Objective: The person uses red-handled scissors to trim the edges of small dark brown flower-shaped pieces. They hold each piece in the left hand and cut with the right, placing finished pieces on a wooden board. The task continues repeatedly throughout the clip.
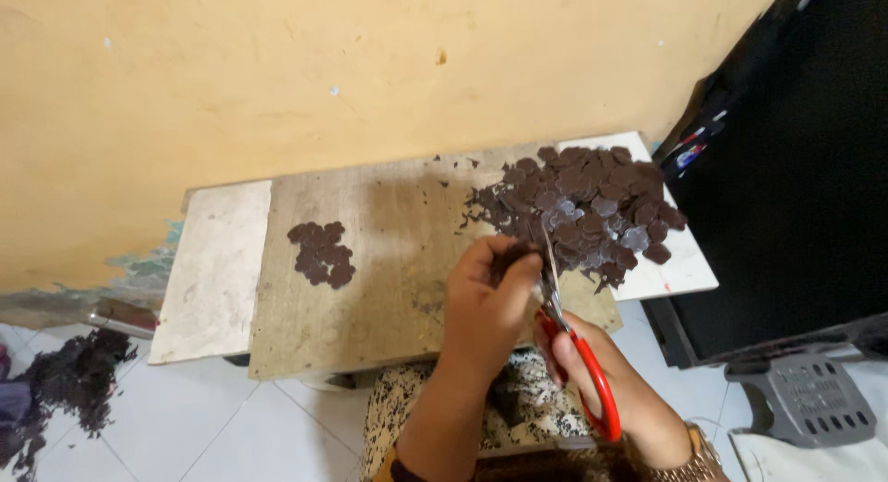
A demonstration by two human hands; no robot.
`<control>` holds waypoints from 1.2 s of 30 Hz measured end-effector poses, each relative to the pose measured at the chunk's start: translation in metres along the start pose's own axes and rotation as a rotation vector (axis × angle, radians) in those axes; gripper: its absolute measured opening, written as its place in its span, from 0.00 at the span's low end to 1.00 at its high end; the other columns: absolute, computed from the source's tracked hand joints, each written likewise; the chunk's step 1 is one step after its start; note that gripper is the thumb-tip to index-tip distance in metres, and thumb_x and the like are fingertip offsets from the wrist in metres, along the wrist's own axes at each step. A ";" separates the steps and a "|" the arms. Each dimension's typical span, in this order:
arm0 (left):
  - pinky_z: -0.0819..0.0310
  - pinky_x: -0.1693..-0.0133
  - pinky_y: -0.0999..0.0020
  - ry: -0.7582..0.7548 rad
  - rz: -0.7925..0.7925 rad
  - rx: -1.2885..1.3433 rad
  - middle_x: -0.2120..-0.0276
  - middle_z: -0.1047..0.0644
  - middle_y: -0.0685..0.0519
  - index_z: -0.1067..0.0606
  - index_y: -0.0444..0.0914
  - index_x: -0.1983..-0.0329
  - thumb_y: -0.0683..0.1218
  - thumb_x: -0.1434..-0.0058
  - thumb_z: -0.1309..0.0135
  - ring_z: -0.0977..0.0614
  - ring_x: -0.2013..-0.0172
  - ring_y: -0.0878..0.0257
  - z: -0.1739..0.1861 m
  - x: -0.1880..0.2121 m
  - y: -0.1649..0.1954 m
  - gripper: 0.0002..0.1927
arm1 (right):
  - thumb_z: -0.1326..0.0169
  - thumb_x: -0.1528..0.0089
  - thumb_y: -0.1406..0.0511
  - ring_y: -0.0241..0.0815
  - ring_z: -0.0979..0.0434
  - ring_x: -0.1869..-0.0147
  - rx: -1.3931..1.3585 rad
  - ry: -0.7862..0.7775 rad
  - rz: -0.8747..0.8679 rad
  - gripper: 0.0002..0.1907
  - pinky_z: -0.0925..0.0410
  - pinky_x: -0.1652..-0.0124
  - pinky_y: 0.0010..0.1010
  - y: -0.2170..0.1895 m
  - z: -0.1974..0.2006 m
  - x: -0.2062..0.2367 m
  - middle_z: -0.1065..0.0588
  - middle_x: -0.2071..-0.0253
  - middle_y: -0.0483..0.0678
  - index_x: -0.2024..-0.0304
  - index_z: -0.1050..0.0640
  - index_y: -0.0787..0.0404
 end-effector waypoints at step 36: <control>0.25 0.63 0.74 0.218 -0.027 0.214 0.66 0.19 0.53 0.23 0.31 0.58 0.36 0.42 0.39 0.20 0.66 0.69 -0.008 0.014 0.017 0.09 | 0.56 0.35 0.43 0.38 0.40 0.66 -0.091 0.022 -0.066 0.30 0.40 0.65 0.31 -0.039 -0.010 0.001 0.37 0.69 0.45 0.57 0.28 0.64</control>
Point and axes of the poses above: each hand's wrist, its own x-axis away from the middle knuckle, its own z-axis out of the back of the hand, y = z × x, the point moved 7 cm from there along -x, towards the middle knuckle
